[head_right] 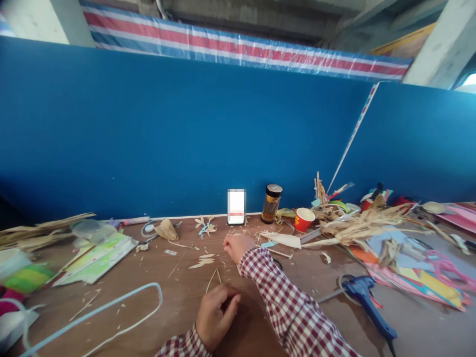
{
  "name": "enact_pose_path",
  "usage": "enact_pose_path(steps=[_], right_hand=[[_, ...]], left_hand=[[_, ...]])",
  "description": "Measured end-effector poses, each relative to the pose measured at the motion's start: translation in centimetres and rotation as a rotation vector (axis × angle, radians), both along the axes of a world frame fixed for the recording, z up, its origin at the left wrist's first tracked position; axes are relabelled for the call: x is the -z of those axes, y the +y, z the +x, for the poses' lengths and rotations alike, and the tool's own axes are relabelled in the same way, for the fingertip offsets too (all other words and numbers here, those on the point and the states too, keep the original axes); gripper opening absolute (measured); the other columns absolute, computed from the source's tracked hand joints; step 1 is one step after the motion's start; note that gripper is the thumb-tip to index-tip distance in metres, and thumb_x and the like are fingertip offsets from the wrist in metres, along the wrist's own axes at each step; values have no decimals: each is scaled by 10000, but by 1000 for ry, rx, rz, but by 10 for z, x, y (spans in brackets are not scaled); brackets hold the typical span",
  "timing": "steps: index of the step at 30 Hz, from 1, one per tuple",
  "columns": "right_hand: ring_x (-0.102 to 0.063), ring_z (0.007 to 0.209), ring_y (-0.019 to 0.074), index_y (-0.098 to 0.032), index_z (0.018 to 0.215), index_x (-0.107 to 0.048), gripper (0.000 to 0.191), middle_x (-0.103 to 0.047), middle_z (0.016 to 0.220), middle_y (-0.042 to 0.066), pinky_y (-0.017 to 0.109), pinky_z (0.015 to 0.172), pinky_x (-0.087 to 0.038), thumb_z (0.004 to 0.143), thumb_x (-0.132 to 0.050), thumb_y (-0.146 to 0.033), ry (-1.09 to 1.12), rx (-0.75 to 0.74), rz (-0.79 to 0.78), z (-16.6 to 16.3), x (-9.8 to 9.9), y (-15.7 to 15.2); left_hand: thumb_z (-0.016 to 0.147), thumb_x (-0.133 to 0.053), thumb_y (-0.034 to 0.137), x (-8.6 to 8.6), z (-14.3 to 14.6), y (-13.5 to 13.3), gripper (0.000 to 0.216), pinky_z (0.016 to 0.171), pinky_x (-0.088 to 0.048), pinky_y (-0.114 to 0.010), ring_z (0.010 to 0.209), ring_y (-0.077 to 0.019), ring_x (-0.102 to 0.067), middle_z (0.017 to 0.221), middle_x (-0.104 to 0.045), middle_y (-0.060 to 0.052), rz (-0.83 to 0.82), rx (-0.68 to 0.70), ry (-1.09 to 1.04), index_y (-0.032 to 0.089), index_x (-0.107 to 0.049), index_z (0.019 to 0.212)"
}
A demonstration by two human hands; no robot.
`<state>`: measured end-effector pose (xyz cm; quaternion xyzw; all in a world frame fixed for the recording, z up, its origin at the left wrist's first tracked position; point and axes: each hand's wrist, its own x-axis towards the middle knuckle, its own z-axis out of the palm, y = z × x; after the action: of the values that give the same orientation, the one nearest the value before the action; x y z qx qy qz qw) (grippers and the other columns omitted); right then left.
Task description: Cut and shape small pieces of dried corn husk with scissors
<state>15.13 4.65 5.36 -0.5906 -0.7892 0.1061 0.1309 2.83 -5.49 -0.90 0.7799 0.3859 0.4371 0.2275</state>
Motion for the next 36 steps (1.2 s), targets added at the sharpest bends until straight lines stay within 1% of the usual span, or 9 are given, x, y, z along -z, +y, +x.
enact_pose_path(steps=[4,7,9,14,18,22,26,32,36], right_hand=[[-572,727,165,-229,812,-641,131,-661,790,18,252,604,-350,798,-515,-258,12,40,20,18,-7,-2],[-568,714,164,-221,816,-637,138,-657,769,19,252,605,-347,806,-504,-257,12,98,33,43,-10,-8],[-569,720,166,-212,818,-635,135,-656,766,23,253,617,-349,803,-507,-249,7,145,38,61,-10,-13],[-571,719,166,-195,791,-636,118,-649,741,28,252,636,-358,789,-520,-217,-3,240,42,97,-5,-28],[-572,702,165,-193,783,-634,117,-648,736,38,248,617,-367,791,-526,-236,-5,277,25,109,2,-38],[-577,703,169,-199,779,-635,126,-650,740,37,251,603,-365,798,-519,-243,-23,261,3,101,9,-44],[-572,738,163,-213,787,-638,135,-638,798,29,254,633,-373,812,-509,-242,-54,188,8,75,15,-43],[-569,823,177,-200,833,-639,129,-606,908,56,267,688,-404,816,-519,-243,-103,135,13,31,20,-24],[-585,773,194,-166,804,-641,120,-608,891,86,294,661,-418,800,-533,-218,-120,167,-10,19,24,-12]], left_hand=[[810,-474,207,1,0,0,176,548,-398,-225,582,-136,-540,616,-591,-37,11,-6,38,173,-603,695],[818,-466,220,3,1,0,213,527,-380,-219,555,-128,-514,584,-555,-31,3,-7,71,167,-582,648],[821,-466,218,3,1,0,202,536,-380,-216,557,-123,-514,593,-558,-29,-13,17,67,167,-588,668],[827,-463,220,2,0,1,194,535,-379,-215,558,-120,-522,606,-575,-26,-37,57,76,178,-616,715],[819,-478,233,1,0,-3,175,542,-392,-219,572,-124,-535,627,-595,-34,-4,113,119,181,-621,732],[798,-509,262,-1,2,-9,151,543,-410,-223,574,-133,-545,623,-604,-42,63,179,154,183,-625,743],[794,-514,267,-2,3,-11,145,522,-404,-219,566,-134,-547,615,-603,-39,93,201,186,188,-621,737],[793,-520,286,0,3,-10,160,505,-383,-224,552,-132,-534,597,-590,-33,142,153,208,183,-600,701],[798,-516,282,0,3,-10,156,522,-392,-228,568,-135,-541,613,-598,-34,100,164,206,188,-609,715]])
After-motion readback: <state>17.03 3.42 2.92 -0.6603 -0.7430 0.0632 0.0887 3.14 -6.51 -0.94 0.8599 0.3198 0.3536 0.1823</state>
